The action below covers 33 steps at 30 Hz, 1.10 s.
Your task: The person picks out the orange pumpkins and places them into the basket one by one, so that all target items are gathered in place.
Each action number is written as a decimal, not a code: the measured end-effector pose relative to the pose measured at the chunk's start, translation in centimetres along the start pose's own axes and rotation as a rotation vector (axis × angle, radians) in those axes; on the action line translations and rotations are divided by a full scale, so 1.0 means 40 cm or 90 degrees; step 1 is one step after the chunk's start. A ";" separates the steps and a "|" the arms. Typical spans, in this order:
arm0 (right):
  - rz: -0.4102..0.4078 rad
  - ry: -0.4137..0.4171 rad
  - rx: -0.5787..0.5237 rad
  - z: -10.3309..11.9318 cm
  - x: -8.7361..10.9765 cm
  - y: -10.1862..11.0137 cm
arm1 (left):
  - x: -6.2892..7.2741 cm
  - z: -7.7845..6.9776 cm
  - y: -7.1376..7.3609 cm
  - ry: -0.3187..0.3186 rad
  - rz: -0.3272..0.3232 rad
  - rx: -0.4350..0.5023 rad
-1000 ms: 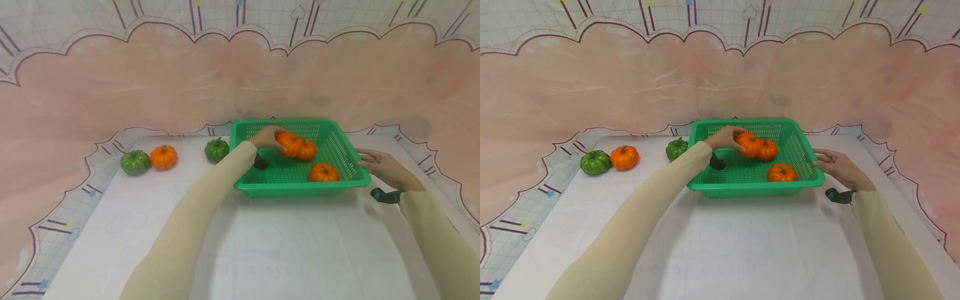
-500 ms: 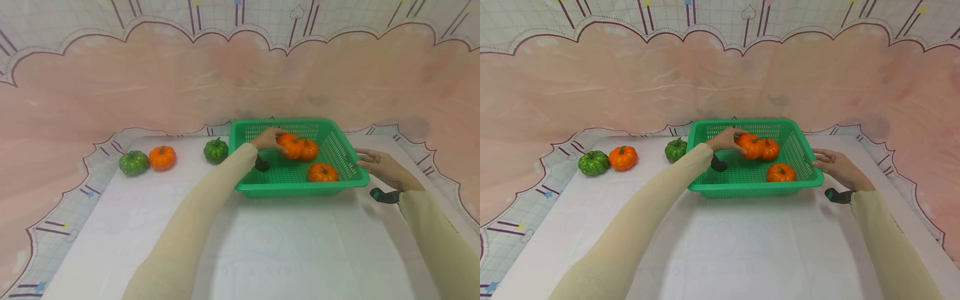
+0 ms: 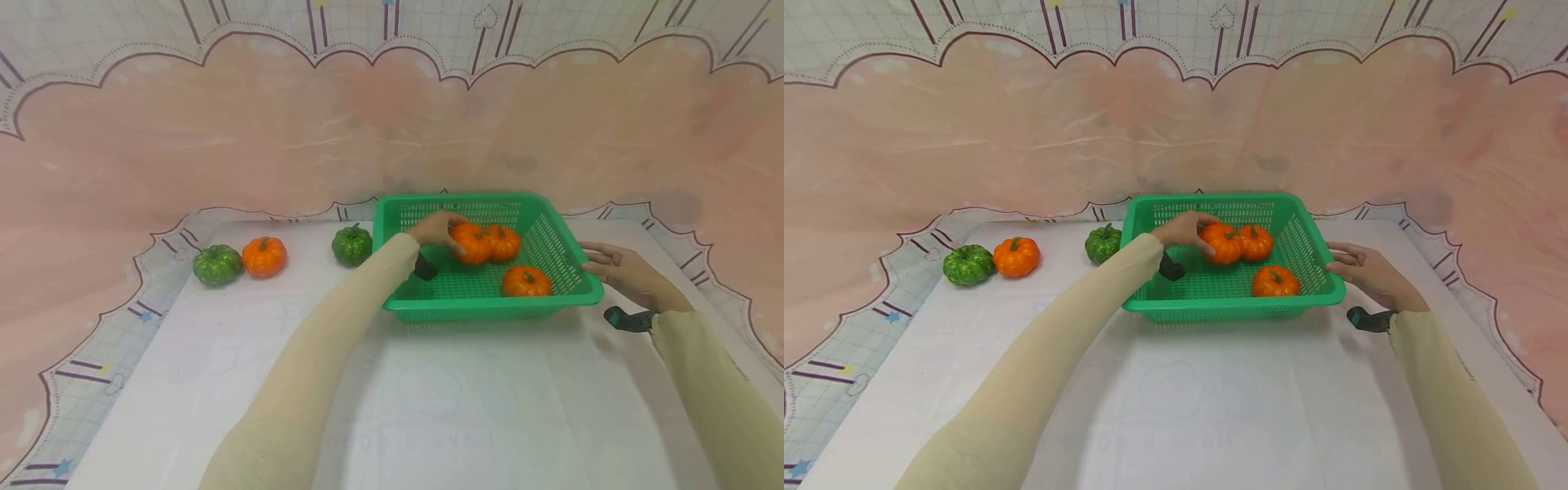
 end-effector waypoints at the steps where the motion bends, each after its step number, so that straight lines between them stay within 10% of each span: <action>1: 0.000 0.001 0.000 0.000 0.000 0.000 | -0.001 -0.001 -0.003 -0.002 0.004 0.001; 33: 0.000 0.018 0.019 0.003 0.000 0.003 | -0.010 -0.027 -0.095 -0.029 0.101 -0.019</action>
Point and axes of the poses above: each hand's wrist, its own x-axis away from the middle knuckle, its own y-axis out of the back of the hand, z = x × y, the point moved 10 cm from there along -x, towards the middle knuckle, and after that the axes turned 5 degrees about -y, right-handed, at the moved point
